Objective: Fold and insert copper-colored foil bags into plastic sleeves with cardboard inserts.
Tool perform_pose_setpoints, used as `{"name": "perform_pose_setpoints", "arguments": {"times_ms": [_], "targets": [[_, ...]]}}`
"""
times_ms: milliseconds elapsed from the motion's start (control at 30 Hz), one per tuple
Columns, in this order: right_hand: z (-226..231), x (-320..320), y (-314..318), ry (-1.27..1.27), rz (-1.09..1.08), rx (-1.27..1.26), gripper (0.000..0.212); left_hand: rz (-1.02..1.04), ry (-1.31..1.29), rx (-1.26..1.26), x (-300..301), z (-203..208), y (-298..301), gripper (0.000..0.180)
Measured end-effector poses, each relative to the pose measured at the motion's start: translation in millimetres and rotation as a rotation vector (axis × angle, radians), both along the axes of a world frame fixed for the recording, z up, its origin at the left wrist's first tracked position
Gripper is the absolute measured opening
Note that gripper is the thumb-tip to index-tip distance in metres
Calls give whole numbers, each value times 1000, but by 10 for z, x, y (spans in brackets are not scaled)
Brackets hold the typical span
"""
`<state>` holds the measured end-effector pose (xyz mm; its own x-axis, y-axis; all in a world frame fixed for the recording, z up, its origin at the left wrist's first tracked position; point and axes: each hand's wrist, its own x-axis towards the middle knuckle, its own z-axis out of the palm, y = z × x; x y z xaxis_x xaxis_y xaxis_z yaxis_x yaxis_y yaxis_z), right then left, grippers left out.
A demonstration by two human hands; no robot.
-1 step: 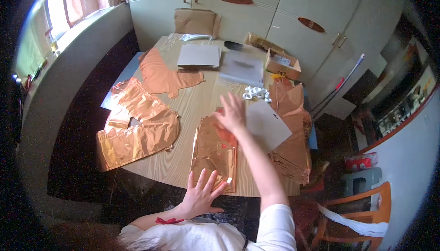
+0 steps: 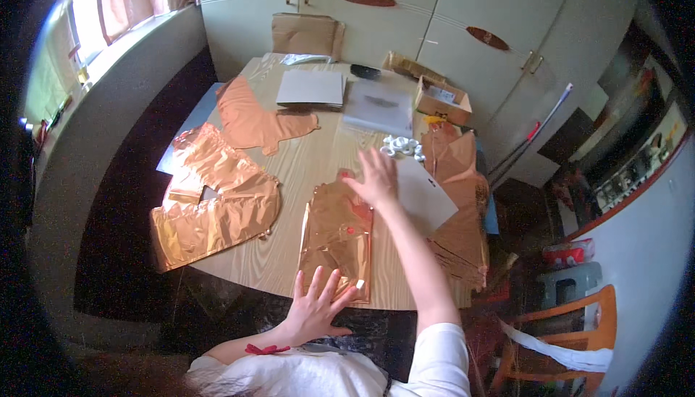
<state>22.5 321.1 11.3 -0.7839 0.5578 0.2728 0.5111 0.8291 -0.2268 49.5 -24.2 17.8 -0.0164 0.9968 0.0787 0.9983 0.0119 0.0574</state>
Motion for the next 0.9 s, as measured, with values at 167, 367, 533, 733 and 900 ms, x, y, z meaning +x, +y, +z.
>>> {"name": "perform_pose_setpoints", "arguments": {"times_ms": [167, 367, 533, 733, 900], "targets": [[415, 866, -49, -424, -105, -208, 109, 50, -55, 27, -16, -21, -40, 107], [40, 1332, -171, -291, 50, 51, 72, 57, -58, 53, 32, -45, -12, 107], [204, 1267, -475, -248, 104, 538, 36, 49, -87, 102, 26, -69, -26, 105], [851, 1389, -991, 168, 136, 781, 37, 95, -366, 289, -92, -14, -177, 104], [1004, 1668, -1962, 205, 628, 616, 37, 259, -1648, 812, -472, 3, -439, 81]]}}
